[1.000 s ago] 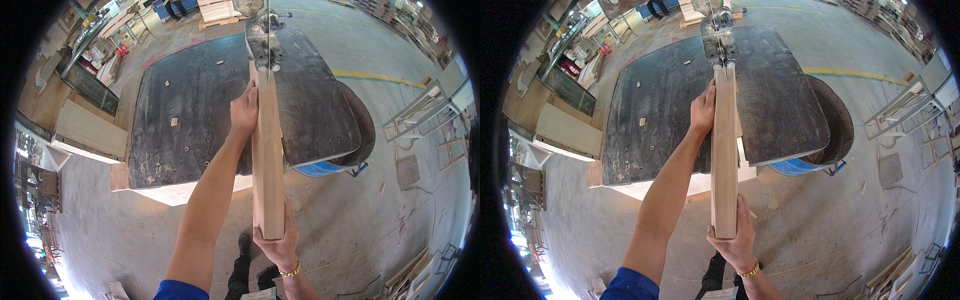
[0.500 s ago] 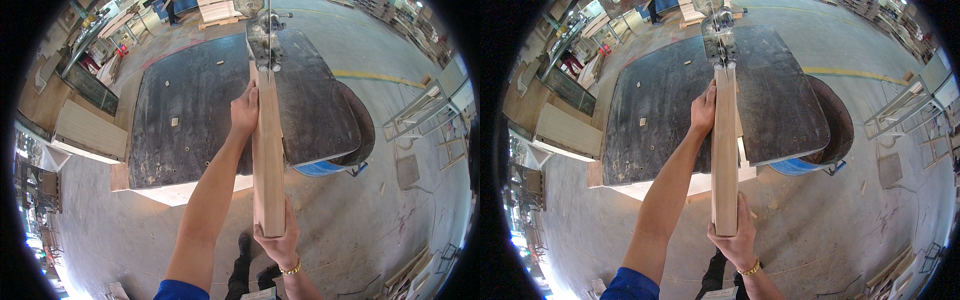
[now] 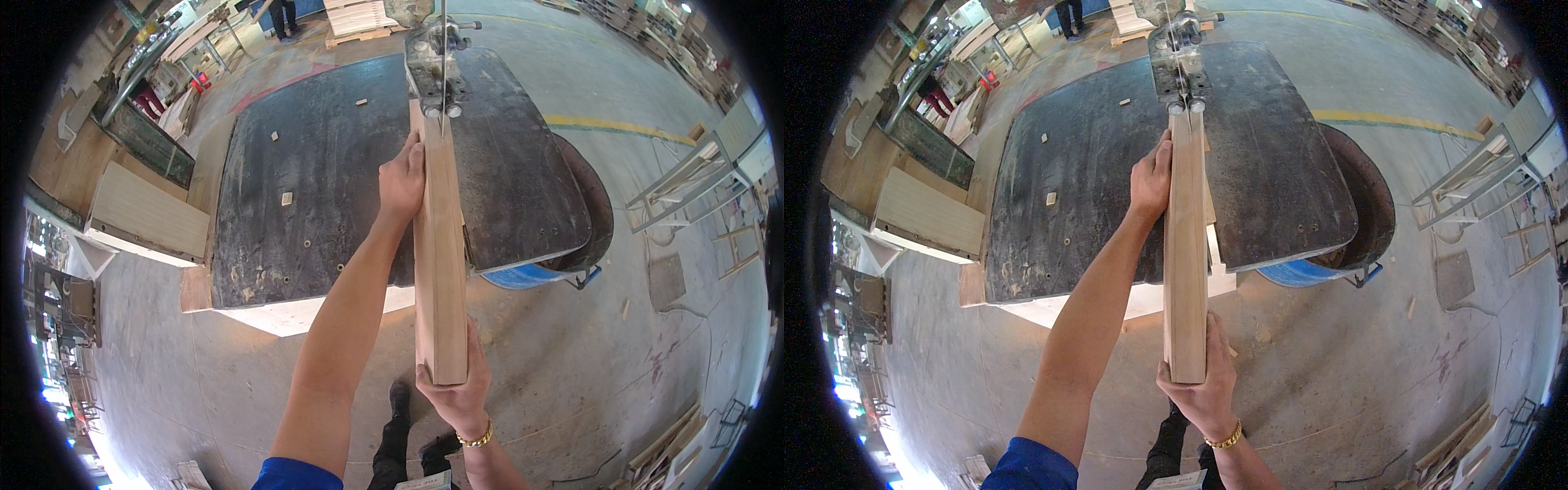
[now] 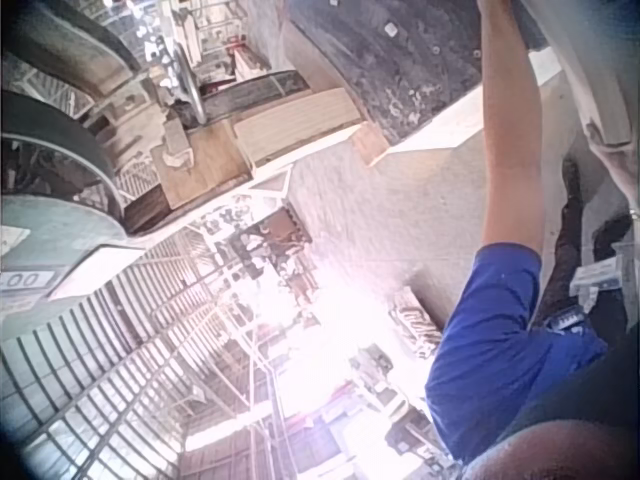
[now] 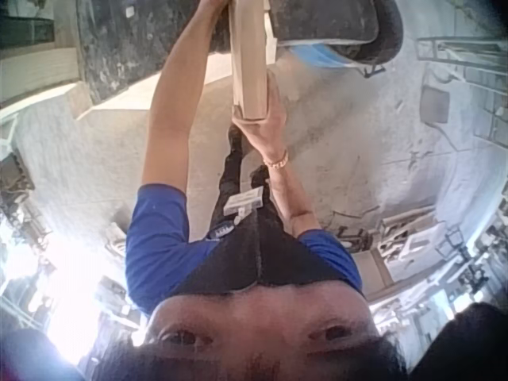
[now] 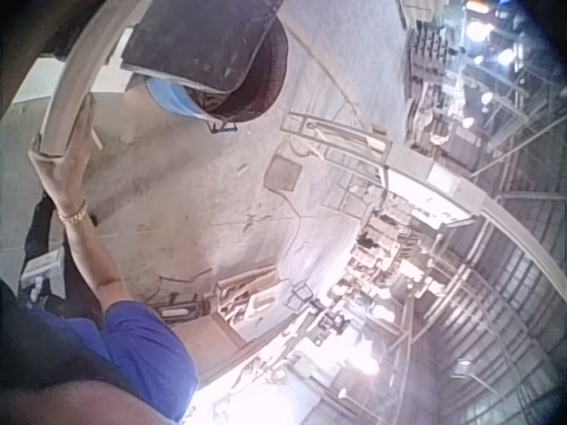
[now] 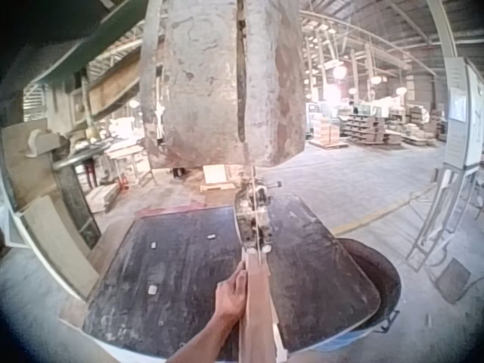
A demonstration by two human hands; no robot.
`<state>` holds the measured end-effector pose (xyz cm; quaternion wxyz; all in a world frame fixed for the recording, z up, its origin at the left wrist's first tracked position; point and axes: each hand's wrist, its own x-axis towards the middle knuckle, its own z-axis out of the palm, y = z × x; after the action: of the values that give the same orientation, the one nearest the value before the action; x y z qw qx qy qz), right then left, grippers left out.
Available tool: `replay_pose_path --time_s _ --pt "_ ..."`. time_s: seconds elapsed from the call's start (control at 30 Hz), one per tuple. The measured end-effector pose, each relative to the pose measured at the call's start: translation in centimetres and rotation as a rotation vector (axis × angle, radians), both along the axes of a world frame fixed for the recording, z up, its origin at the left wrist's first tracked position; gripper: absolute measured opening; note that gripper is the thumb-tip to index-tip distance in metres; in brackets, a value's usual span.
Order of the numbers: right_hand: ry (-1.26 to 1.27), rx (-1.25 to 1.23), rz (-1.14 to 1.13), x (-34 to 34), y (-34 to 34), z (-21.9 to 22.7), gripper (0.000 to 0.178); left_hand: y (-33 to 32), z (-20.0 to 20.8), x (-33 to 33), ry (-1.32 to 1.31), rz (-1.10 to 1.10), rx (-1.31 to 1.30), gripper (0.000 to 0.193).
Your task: The person feeds a long wooden plank into a bandsaw and guides it through the blade to cut it lengthwise. The person maintains steady hand pressure and alignment as the saw separates the plank into two pieces.
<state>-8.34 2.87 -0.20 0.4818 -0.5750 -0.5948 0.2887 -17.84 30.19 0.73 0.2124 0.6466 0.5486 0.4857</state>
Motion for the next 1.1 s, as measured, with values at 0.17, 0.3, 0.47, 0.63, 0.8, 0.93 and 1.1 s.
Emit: replay_pose_path --time_s 0.17,0.3,0.47,0.63,0.8,0.93,1.1 --pt "0.008 0.018 -0.051 -0.2 0.3 0.6 0.087 -0.1 0.0 0.0 -0.001 -0.011 -0.025 0.051" --pt "-0.010 -0.005 -0.002 0.1 0.2 -0.1 0.092 0.0 0.0 0.0 -0.008 -0.006 -0.004 0.051" --pt "0.004 -0.026 -0.005 0.0 0.3 0.4 0.091 0.0 0.1 0.0 -0.017 -0.009 0.025 0.050" --pt "0.052 -0.079 -0.012 0.2 -0.4 0.6 0.089 -0.2 0.2 0.0 -0.011 -0.007 -0.017 0.049" --pt "0.027 -0.064 -0.016 0.0 -2.7 1.1 0.087 -0.1 0.1 -0.1 -0.004 -0.033 0.025 0.049" --pt "0.016 -0.026 -0.044 0.1 -3.3 0.3 0.086 -0.1 0.0 0.1 0.010 -0.033 0.042 0.049" --pt "0.043 -0.089 -0.029 0.6 -2.2 0.9 0.087 0.1 -0.1 0.1 0.027 -0.029 0.050 0.050"
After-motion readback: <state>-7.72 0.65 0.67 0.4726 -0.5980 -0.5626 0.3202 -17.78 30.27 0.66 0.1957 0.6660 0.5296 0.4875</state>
